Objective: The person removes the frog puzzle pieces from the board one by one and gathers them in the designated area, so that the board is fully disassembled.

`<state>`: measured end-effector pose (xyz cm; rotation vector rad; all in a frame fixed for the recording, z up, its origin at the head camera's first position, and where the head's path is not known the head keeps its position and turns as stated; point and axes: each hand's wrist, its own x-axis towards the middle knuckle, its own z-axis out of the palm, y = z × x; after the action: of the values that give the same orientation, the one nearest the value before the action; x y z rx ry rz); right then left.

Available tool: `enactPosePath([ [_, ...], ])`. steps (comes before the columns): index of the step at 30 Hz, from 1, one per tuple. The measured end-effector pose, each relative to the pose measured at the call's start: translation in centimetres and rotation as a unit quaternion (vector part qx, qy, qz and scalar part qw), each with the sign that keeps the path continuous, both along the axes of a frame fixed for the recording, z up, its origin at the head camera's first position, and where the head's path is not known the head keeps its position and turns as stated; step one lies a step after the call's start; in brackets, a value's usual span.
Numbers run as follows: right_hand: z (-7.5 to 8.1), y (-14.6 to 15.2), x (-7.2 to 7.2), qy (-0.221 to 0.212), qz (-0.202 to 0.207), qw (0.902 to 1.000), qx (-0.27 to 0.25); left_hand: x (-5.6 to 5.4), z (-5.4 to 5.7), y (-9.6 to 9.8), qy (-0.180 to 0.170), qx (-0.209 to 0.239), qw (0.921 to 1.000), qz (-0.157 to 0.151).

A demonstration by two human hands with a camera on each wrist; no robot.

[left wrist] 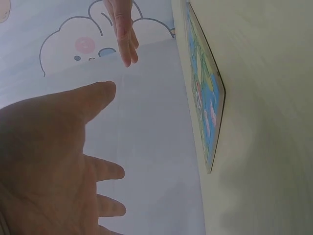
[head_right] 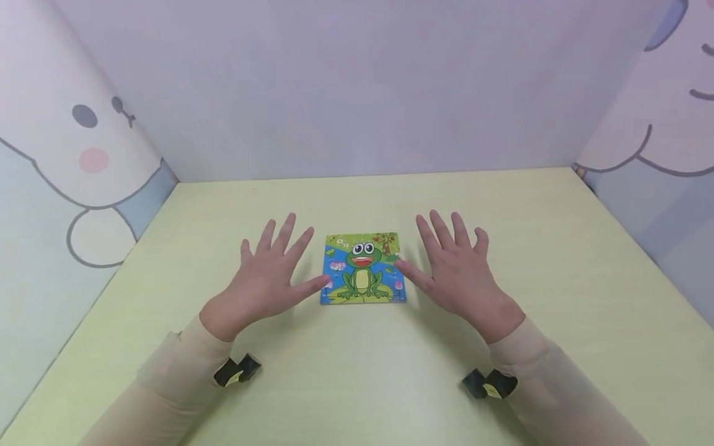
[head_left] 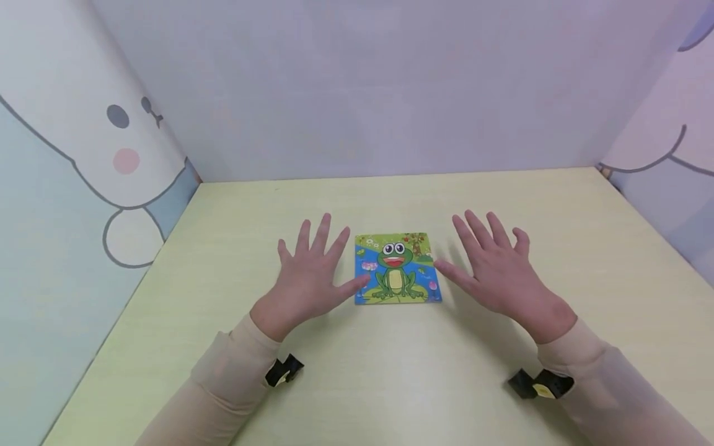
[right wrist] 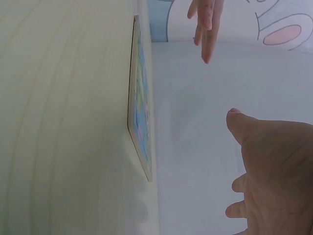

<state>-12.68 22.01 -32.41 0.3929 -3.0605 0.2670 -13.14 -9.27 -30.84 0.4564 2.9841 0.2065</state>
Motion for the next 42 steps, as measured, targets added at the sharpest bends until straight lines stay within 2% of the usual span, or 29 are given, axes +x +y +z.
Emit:
enactPosePath([
  [13,0.2,-0.9,0.0,-0.003,0.012,0.9999,0.011,0.7,-1.4,0.6,-0.013,-0.001,0.9997,-0.021],
  [24,-0.3,-1.1,0.3,0.004,0.019,0.9996,0.019,1.3,-2.5,0.6,-0.018,-0.019,0.9983,-0.052],
  [36,-0.8,-1.0,0.3,0.018,0.022,0.9994,0.022,2.9,-2.9,0.3,-0.069,-0.027,0.9918,-0.104],
  [42,-0.9,-1.0,0.4,0.02,0.025,0.9993,0.02,3.5,-3.2,0.0,-0.101,-0.017,0.9872,-0.122],
])
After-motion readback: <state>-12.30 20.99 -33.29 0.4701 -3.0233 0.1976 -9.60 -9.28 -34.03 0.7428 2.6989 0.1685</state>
